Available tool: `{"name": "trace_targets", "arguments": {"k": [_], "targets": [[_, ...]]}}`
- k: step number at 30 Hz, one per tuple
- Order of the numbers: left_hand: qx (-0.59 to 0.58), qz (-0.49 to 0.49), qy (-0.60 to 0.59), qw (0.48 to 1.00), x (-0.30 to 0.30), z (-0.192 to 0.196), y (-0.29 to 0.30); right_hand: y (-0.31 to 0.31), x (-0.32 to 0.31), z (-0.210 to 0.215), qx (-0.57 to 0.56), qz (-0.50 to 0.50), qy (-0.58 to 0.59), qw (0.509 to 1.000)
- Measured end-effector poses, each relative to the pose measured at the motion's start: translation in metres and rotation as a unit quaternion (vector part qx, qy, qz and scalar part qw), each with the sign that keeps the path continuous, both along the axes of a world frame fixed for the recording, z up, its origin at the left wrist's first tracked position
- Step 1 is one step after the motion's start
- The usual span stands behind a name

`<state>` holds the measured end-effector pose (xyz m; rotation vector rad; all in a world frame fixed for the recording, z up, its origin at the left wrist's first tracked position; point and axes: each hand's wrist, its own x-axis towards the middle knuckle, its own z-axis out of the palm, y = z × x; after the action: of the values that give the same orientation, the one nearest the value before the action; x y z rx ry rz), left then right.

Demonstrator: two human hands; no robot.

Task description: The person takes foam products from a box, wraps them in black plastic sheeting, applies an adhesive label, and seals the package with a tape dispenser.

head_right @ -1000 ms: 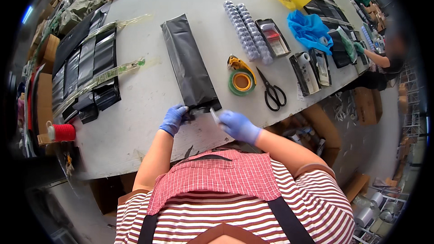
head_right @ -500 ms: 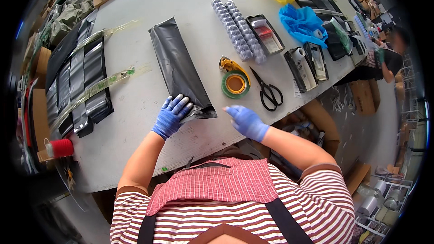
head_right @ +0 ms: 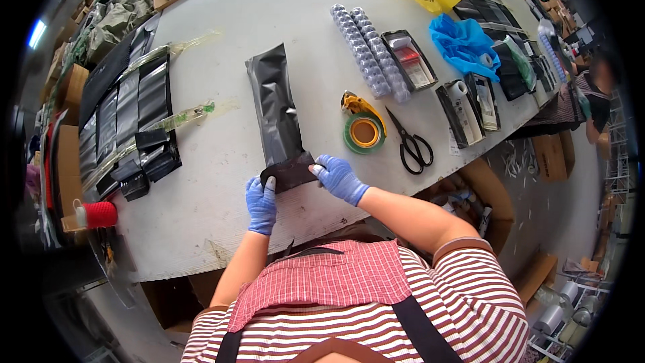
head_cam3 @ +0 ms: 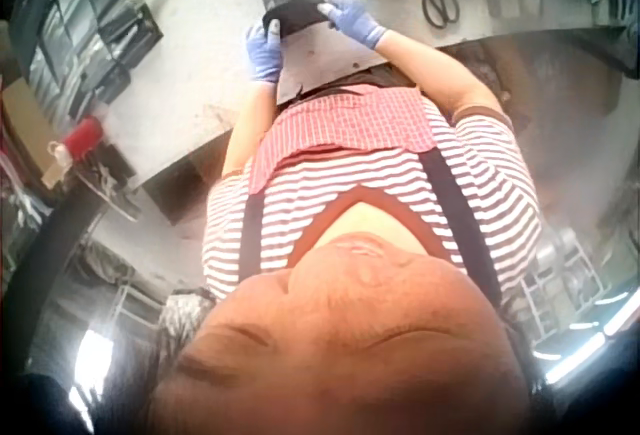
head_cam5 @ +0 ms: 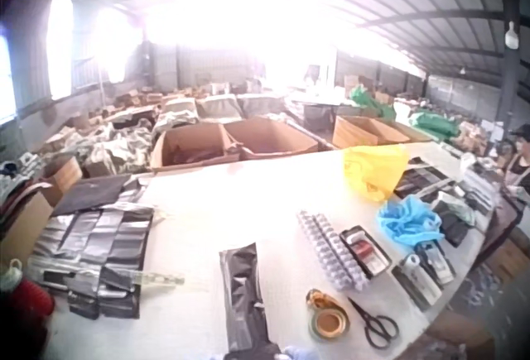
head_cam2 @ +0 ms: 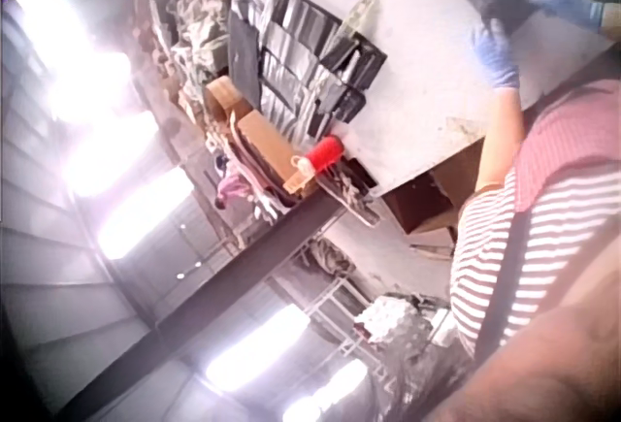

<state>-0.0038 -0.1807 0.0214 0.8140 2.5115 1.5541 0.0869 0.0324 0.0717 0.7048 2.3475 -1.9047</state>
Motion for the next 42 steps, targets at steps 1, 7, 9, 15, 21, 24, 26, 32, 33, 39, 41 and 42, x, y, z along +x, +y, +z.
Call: {"name": "trace_targets", "arguments": {"k": [1, 7, 9, 15, 21, 24, 26, 32, 33, 39, 41, 42], "targets": [[-0.096, 0.040, 0.033, 0.994, 0.003, -0.004, -0.001, -0.007, -0.002, -0.008, 0.059, -0.005, -0.044, 0.997], [-0.262, 0.149, 0.076, 0.951, 0.001, 0.012, 0.021, -0.010, -0.015, -0.024, 0.239, 0.032, -0.090, 0.966], [-0.288, 0.136, 0.080, 0.944, -0.002, 0.017, 0.028, -0.007, -0.013, -0.026, 0.257, 0.026, -0.072, 0.963], [-0.245, -0.033, 0.244, 0.938, 0.002, 0.042, 0.057, 0.018, 0.028, -0.025, 0.195, 0.103, -0.045, 0.974], [-0.244, -0.028, 0.123, 0.961, 0.020, 0.020, 0.083, 0.165, 0.128, 0.040, 0.249, -0.034, 0.156, 0.955], [-0.236, -0.018, 0.073, 0.969, 0.032, 0.033, 0.098, 0.275, 0.180, 0.054, 0.286, -0.252, 0.089, 0.920], [-0.252, -0.008, 0.087, 0.964, 0.032, 0.028, 0.098, 0.324, 0.192, 0.054, 0.316, -0.276, -0.076, 0.904], [-0.251, -0.012, 0.062, 0.966, 0.034, 0.031, 0.101, 0.372, 0.182, -0.001, 0.417, -0.150, -0.302, 0.844], [-0.256, -0.009, 0.065, 0.964, 0.035, 0.030, 0.101, 0.370, 0.183, -0.009, 0.440, -0.164, -0.289, 0.835], [0.096, -0.039, -0.354, 0.929, -0.009, 0.037, 0.106, 0.385, 0.202, -0.049, 0.467, -0.192, -0.198, 0.840], [0.098, -0.017, -0.025, 0.995, -0.114, 0.034, -0.002, 0.357, 0.155, -0.022, 0.414, -0.151, -0.215, 0.871], [0.179, 0.014, -0.127, 0.976, -0.132, 0.069, 0.032, 0.365, 0.173, -0.017, 0.396, -0.165, -0.253, 0.867]]}}
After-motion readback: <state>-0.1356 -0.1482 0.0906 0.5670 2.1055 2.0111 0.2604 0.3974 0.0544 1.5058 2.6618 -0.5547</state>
